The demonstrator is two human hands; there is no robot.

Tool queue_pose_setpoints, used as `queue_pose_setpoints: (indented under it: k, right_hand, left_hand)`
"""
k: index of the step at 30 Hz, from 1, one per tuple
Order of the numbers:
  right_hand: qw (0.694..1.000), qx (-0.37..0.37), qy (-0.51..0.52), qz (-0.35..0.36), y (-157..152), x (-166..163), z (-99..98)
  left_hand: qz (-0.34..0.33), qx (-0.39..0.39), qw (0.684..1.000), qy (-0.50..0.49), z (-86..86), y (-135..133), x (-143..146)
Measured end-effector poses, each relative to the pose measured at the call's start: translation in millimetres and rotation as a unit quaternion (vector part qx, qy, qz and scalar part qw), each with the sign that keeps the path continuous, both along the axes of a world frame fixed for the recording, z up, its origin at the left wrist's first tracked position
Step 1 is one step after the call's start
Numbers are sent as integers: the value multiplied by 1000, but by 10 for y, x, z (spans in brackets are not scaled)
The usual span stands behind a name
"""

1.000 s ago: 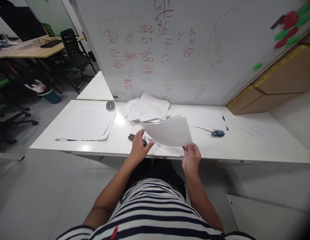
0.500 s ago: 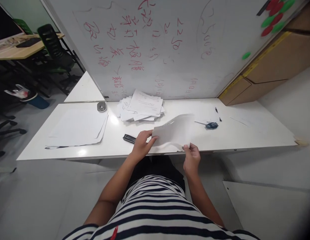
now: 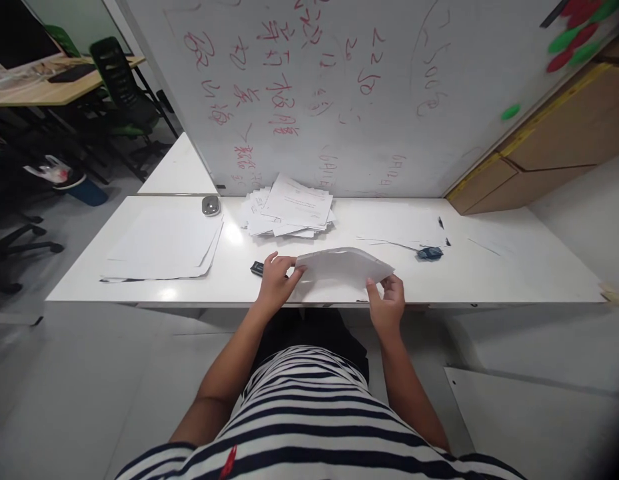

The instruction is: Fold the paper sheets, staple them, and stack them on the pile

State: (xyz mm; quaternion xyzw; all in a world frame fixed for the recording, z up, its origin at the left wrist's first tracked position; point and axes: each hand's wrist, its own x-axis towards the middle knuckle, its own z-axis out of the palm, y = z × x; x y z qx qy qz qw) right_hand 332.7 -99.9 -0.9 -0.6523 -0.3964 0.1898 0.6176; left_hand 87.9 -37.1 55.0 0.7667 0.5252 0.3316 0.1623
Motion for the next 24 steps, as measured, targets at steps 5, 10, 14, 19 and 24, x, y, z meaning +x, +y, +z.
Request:
queue_pose_setpoints:
  k: [5, 10, 14, 19, 24]
  right_hand:
    - [998, -53, 32, 15, 28, -54, -16]
    - [995, -92, -23, 19, -103, -82, -20]
    - [992, -96, -84, 21, -251, 29, 75]
    - [983, -100, 146, 40, -411, 34, 12]
    - [939, -141, 309, 61, -534, -122, -139]
  left_hand:
    - [0, -25, 1000, 15, -33, -29, -10]
    - [2, -30, 999, 34, -38, -74, -110]
    - [-27, -69, 993, 91, -97, 17, -388]
    - [16, -93, 991, 92, -314, 151, -479]
    - [82, -103, 989, 64, -347, 152, -350]
